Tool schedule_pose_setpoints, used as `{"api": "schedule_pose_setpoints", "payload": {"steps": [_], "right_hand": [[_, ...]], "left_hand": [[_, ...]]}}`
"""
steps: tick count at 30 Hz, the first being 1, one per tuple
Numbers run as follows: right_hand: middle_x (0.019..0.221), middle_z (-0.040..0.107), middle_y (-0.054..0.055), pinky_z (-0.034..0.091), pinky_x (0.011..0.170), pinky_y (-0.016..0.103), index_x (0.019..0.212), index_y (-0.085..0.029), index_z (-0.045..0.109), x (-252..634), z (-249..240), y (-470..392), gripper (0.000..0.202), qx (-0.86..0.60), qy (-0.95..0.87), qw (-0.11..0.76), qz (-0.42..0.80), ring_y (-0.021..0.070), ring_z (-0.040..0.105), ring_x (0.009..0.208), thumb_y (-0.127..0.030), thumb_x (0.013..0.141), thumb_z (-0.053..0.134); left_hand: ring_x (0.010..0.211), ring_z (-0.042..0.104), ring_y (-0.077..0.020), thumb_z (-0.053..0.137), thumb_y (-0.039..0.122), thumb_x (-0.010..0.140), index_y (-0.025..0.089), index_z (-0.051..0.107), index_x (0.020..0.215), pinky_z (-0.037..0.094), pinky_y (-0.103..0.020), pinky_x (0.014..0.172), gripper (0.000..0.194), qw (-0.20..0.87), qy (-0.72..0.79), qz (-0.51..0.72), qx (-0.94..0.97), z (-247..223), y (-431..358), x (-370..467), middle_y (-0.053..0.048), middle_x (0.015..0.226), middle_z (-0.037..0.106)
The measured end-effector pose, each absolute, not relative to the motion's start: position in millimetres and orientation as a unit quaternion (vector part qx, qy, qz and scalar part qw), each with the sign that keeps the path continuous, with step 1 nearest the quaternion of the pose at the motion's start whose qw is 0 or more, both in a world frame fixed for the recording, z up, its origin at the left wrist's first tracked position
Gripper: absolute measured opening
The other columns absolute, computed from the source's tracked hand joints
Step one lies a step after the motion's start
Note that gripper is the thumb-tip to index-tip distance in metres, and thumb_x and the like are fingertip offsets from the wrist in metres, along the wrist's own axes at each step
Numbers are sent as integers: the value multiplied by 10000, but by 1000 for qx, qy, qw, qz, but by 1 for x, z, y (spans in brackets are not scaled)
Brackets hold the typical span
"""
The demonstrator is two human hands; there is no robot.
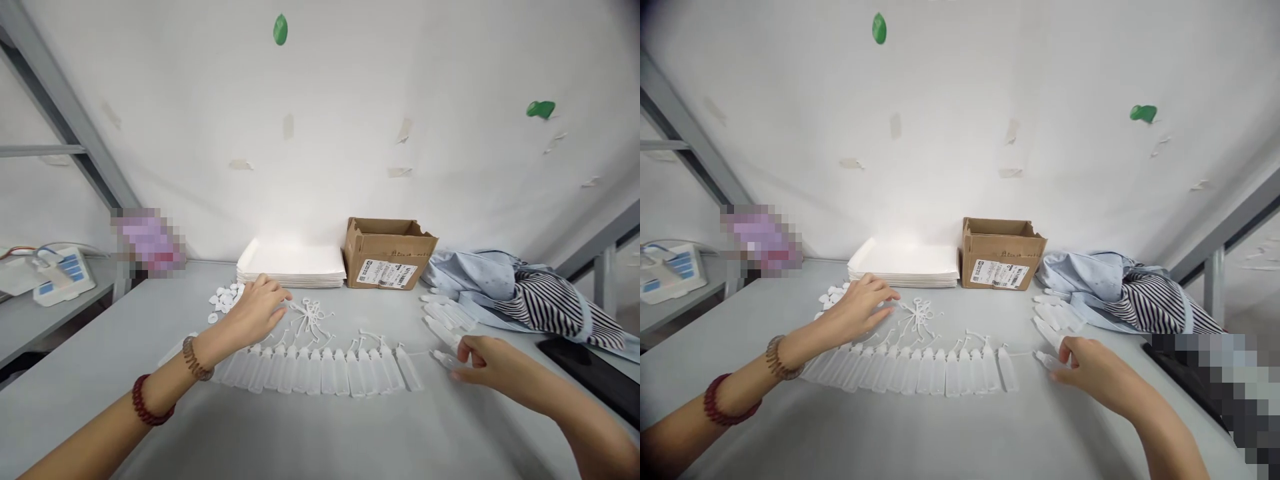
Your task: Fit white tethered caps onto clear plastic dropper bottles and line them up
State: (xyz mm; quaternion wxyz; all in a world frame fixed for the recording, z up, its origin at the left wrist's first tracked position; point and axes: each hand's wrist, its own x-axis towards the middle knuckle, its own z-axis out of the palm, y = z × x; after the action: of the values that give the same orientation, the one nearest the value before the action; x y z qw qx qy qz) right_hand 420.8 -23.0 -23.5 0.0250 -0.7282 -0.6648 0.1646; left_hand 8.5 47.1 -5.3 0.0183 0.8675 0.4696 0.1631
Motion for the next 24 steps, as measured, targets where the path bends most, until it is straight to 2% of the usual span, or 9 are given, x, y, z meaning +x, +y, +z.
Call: {"api": "schedule_pose_setpoints", "payload": {"steps": [3,8,12,18,24], "right_hand": [[704,601,62,351,565,311,740,-188,608,415,-23,-23,231,-738,-652,-3,176,236,557,642,-410,678,592],[679,582,57,321,547,293,684,-185,579,404,-9,-28,217,-720,-671,-19,175,216,533,634,-396,718,548],[624,553,30,293,515,277,659,-190,574,395,1,-32,245,-695,-696,19,178,189,510,585,-415,748,539],[536,510,-12,271,456,260,624,-198,584,386,-4,-36,251,-673,-715,114,154,141,459,472,-423,735,596],[538,519,-12,286,454,252,677,-198,604,376,6,-38,248,-681,-707,138,136,147,476,487,-428,765,575]], "left_hand": [[917,509,-282,492,263,860,183,672,983,422,-397,764,233,40,475,158,865,-12,54,14,-88,886,652],[880,538,-270,489,282,856,196,684,820,437,-379,754,216,72,481,179,855,-15,61,15,-70,823,669],[903,550,-259,470,339,859,209,657,824,452,-387,787,230,77,506,232,827,-5,55,6,-53,875,680],[912,582,-246,456,396,863,222,647,850,468,-356,731,259,66,550,303,776,7,37,7,-47,948,683],[975,584,-241,542,420,830,259,672,840,466,-297,644,207,63,571,418,704,-3,24,10,-19,975,692]]}}
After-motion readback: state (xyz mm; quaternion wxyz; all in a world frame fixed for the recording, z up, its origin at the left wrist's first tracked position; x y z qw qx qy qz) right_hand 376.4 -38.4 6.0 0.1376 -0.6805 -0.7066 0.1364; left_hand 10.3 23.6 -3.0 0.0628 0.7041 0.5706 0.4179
